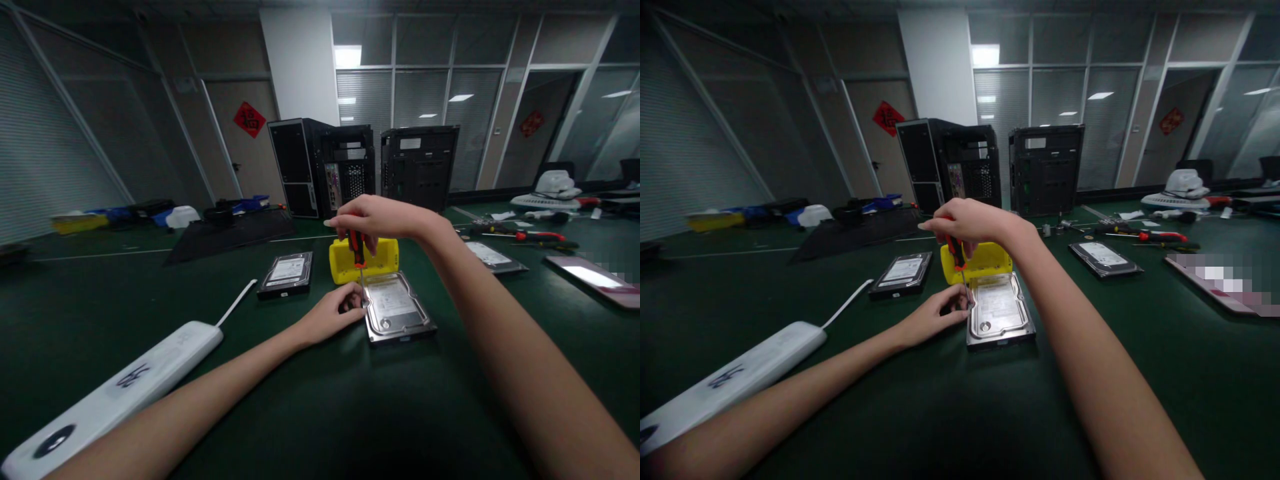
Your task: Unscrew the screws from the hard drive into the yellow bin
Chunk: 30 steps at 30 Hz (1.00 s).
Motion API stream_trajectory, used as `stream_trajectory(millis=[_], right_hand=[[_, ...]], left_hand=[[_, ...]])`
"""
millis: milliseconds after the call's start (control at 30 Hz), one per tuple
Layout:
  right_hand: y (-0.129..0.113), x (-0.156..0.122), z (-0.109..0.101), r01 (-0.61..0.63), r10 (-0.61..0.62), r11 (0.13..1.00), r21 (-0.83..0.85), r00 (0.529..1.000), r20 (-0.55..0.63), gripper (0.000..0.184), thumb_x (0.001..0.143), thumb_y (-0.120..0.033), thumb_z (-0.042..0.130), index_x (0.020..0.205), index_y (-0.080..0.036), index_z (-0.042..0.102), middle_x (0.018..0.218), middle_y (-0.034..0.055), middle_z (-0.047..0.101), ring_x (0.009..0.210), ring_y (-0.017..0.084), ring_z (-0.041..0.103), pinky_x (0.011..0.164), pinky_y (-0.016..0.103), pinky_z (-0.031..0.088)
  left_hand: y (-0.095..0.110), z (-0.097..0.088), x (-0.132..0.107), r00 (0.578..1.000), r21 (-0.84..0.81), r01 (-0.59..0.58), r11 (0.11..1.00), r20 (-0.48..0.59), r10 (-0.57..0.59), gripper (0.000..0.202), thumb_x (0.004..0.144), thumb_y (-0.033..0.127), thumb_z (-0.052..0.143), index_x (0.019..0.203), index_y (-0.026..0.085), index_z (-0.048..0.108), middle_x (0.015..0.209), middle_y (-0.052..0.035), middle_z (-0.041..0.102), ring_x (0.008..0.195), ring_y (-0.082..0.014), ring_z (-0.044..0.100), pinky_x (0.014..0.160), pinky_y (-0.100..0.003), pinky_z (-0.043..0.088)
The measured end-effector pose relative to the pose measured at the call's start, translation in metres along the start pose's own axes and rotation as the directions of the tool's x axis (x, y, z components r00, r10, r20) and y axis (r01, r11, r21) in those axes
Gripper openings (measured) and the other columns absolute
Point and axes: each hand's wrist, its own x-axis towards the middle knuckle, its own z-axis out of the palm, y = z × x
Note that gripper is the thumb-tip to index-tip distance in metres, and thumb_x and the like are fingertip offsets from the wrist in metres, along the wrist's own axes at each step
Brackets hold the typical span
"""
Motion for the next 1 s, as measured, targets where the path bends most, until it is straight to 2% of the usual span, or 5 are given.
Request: stream_trajectory(millis=[167,300,500,767,1000], right_hand=[[0.0019,0.0015,0.0010,-0.079,0.079,0.996,0.030,0.997,-0.016,0.035,0.091,-0.032,0.031,0.084,-0.010,0.058,0.080,0.0081,0.063,0.049,0.008,0.055,0.044,0.017,0.044],[0.0033,0.0000,-0.0035,-0.064,0.063,0.997,0.031,0.998,0.027,0.028,0.088,-0.023,0.035,0.088,-0.011,0.060,0.084,0.0093,0.065,0.054,0.009,0.058,0.046,0.018,0.046],[-0.0003,-0.0036,-0.0074,-0.030,0.029,0.999,0.027,0.999,0.027,0.028,0.087,-0.031,0.046,0.082,-0.009,0.064,0.076,0.0082,0.066,0.058,0.008,0.059,0.054,0.017,0.049],[-0.0011,-0.0007,-0.0015,0.065,-0.067,0.997,0.037,0.997,0.048,0.026,0.085,-0.033,0.051,0.093,-0.012,0.062,0.075,0.0037,0.062,0.049,0.005,0.055,0.050,0.017,0.047],[-0.0029,-0.0008,-0.0004,0.069,-0.068,0.997,-0.028,0.998,0.014,0.037,0.086,-0.044,0.046,0.074,-0.011,0.059,0.070,0.0041,0.063,0.047,0.005,0.055,0.049,0.018,0.045]], left_hand=[[0.0025,-0.0005,-0.0005,1.000,0.009,0.003,1.000,-0.004,-0.003,0.023,0.082,0.032,0.051,0.098,0.016,0.052,0.086,-0.0025,0.053,0.080,-0.0169,0.049,0.071,-0.027,0.040],[0.0033,-0.0007,-0.0009,1.000,0.009,0.010,1.000,-0.003,-0.010,0.023,0.082,0.032,0.051,0.098,0.016,0.052,0.086,-0.0026,0.053,0.079,-0.0168,0.049,0.071,-0.027,0.041],[0.0051,-0.0011,-0.0012,1.000,0.008,0.029,1.000,-0.001,-0.029,0.024,0.081,0.032,0.051,0.099,0.016,0.052,0.087,-0.0032,0.054,0.079,-0.0172,0.049,0.071,-0.028,0.041],[0.0023,-0.0006,-0.0004,1.000,0.003,0.017,1.000,-0.003,-0.017,0.024,0.081,0.033,0.051,0.098,0.016,0.052,0.086,-0.0026,0.053,0.079,-0.0169,0.049,0.069,-0.027,0.040],[0.0041,-0.0002,-0.0003,1.000,0.027,0.020,0.999,-0.011,-0.020,0.023,0.081,0.032,0.051,0.096,0.016,0.053,0.084,-0.0025,0.052,0.077,-0.0168,0.048,0.068,-0.027,0.040]])
